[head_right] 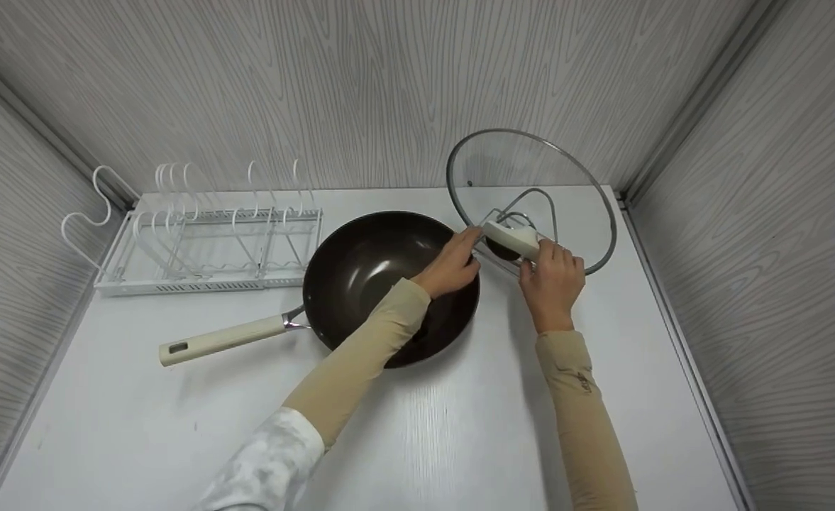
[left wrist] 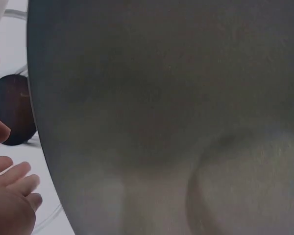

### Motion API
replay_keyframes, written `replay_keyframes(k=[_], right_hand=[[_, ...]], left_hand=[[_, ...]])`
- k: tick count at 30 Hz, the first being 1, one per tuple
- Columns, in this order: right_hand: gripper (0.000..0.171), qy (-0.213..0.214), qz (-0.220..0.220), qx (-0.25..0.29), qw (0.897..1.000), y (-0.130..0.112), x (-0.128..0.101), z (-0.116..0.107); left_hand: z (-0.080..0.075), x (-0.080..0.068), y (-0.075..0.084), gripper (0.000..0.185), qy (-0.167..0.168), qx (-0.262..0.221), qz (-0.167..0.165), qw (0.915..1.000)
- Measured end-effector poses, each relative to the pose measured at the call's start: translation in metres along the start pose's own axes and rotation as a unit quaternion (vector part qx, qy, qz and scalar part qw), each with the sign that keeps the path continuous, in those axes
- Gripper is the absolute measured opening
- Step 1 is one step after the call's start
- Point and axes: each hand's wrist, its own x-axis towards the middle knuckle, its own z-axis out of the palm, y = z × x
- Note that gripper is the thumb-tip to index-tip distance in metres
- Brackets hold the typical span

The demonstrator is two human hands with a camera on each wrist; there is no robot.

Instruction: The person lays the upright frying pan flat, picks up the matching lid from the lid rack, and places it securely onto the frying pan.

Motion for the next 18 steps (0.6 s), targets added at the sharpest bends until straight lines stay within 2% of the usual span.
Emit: replay_keyframes(k=[4, 7, 11, 18], right_hand=[[0.025, 0.025, -0.009, 0.008, 1.000, 0.0022, 0.0013, 0.0004], [0.022, 0.060, -0.009, 0.030, 0.998, 0.0036, -0.0001, 0.0015], [0.019, 0.095, 0.001, 0.057, 0.994, 0.0038, -0.0012, 0.0055], [0.020, 0.135, 0.017, 0.070, 0.988, 0.0000, 0.0008, 0.0062]], left_hand=[[0.0024, 0.0010, 0.0051, 0.065, -0.049, -0.030, 0.006, 0.9983], [0.0039, 0.0009, 0.0070, 0.066, -0.072, -0.079, 0.009, 0.9942], [0.0045, 0.0018, 0.0072, 0.066, -0.063, -0.140, 0.003, 0.9881], [0.0042, 0.0036, 0.0046, 0.069, -0.038, -0.160, 0.006, 0.9863]])
